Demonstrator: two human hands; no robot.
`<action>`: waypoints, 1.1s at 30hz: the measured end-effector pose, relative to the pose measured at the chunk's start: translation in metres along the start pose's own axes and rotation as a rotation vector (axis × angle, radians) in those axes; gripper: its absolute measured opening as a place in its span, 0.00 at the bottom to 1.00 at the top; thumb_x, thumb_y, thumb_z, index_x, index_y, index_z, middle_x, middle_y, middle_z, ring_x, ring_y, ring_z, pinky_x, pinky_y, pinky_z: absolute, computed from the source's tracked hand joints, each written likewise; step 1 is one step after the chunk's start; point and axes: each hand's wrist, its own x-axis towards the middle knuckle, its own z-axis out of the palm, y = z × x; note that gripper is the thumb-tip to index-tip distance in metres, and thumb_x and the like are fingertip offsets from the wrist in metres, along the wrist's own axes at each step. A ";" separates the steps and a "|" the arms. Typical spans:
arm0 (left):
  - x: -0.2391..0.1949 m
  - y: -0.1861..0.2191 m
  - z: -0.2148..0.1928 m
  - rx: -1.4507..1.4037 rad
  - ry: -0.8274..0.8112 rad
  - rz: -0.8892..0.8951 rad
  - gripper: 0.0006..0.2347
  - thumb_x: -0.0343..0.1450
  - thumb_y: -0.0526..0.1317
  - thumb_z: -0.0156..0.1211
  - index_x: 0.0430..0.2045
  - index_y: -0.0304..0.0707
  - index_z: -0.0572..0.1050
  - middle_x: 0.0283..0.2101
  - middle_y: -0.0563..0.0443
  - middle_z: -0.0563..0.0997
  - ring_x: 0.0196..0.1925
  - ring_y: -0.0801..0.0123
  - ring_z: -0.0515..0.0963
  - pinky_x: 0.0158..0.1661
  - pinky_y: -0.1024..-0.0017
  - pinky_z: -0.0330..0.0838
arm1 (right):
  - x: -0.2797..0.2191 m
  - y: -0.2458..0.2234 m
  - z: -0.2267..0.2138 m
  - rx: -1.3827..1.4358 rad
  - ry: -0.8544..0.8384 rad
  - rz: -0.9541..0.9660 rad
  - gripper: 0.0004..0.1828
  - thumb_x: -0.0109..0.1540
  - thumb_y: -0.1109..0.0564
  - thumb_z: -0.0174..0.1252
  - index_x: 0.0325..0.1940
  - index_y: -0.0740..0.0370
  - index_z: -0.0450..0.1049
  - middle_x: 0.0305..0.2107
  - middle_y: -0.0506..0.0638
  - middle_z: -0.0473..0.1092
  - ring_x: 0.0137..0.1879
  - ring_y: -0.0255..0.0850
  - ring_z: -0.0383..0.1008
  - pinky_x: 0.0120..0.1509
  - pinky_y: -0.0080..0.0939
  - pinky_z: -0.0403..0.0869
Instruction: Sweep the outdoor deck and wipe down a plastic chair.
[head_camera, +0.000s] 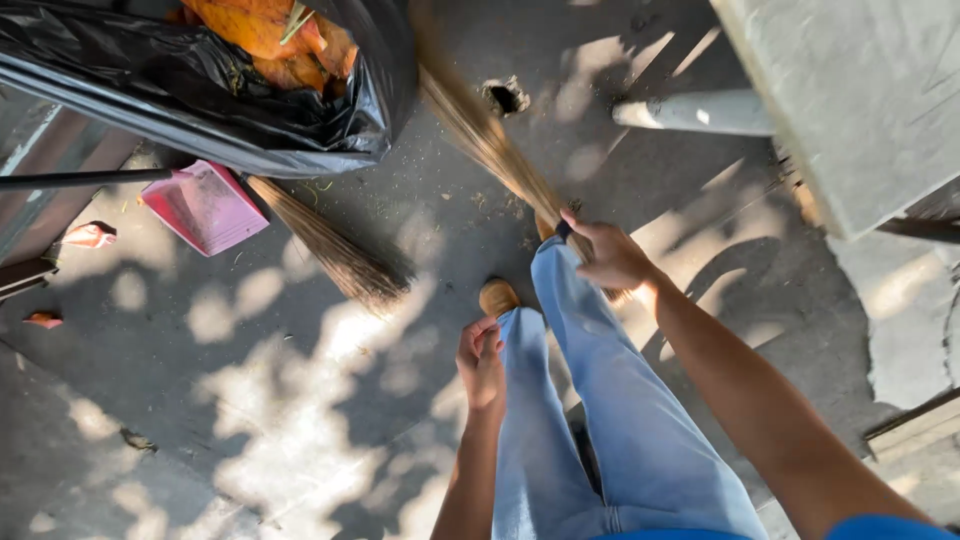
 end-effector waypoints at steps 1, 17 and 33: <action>0.004 -0.012 0.006 -0.016 -0.001 0.007 0.09 0.69 0.34 0.59 0.40 0.35 0.80 0.37 0.51 0.80 0.42 0.73 0.77 0.42 0.77 0.76 | -0.009 0.018 0.006 -0.014 0.006 -0.010 0.49 0.45 0.57 0.59 0.74 0.48 0.65 0.47 0.66 0.76 0.56 0.66 0.76 0.57 0.64 0.73; 0.058 0.079 0.146 -0.084 -0.041 -0.015 0.10 0.71 0.40 0.63 0.43 0.36 0.80 0.41 0.43 0.81 0.44 0.67 0.81 0.45 0.70 0.80 | 0.256 0.082 -0.066 0.198 0.282 0.247 0.46 0.56 0.44 0.60 0.76 0.50 0.52 0.51 0.54 0.71 0.56 0.47 0.77 0.61 0.47 0.78; 0.039 -0.001 0.099 -0.123 0.006 -0.082 0.10 0.68 0.37 0.63 0.41 0.34 0.80 0.39 0.45 0.80 0.41 0.67 0.78 0.43 0.70 0.77 | -0.009 -0.019 0.019 0.206 0.113 0.497 0.45 0.48 0.45 0.71 0.67 0.51 0.63 0.50 0.65 0.68 0.61 0.67 0.71 0.66 0.65 0.69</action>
